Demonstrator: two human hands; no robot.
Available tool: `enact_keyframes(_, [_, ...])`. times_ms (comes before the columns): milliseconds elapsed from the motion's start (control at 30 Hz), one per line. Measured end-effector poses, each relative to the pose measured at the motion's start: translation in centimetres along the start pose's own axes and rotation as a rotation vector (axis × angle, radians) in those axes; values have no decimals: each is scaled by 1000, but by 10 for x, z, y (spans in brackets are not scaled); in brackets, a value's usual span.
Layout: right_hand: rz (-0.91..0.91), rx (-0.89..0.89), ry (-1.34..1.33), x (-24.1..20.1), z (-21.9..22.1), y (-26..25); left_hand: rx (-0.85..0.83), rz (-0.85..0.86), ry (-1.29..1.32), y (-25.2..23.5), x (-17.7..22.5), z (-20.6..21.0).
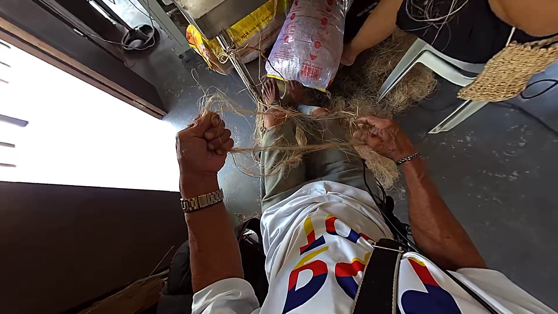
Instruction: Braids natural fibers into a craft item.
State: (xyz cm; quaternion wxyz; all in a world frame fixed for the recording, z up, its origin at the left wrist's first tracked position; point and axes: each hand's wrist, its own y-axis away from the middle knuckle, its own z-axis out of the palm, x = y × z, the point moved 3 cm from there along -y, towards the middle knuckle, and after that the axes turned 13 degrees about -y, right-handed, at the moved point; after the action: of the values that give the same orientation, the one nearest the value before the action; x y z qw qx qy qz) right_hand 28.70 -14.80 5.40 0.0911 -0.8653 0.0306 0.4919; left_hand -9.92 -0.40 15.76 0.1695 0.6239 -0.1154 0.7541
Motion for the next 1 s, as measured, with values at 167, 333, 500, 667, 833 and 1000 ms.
enact_keyframes(167, [231, 151, -129, 19, 3, -7, 15, 28, 38, 18, -1, 3])
enact_keyframes(333, [398, 234, -257, 31, 9, -6, -17, 78, 98, 35, 5, 12])
enact_keyframes(500, [328, 360, -482, 32, 11, 5, -5, 142, 60, 50, 20, 27])
enact_keyframes(667, [365, 473, -644, 43, 9, 7, -19, 184, 38, 57, 22, 52])
enact_keyframes(833, [419, 562, -545, 59, 1, 10, 8, 144, 20, 46, 6, 64])
enact_keyframes(1000, [348, 782, -557, 43, -27, 7, 76, 36, 78, 36, -32, 37])
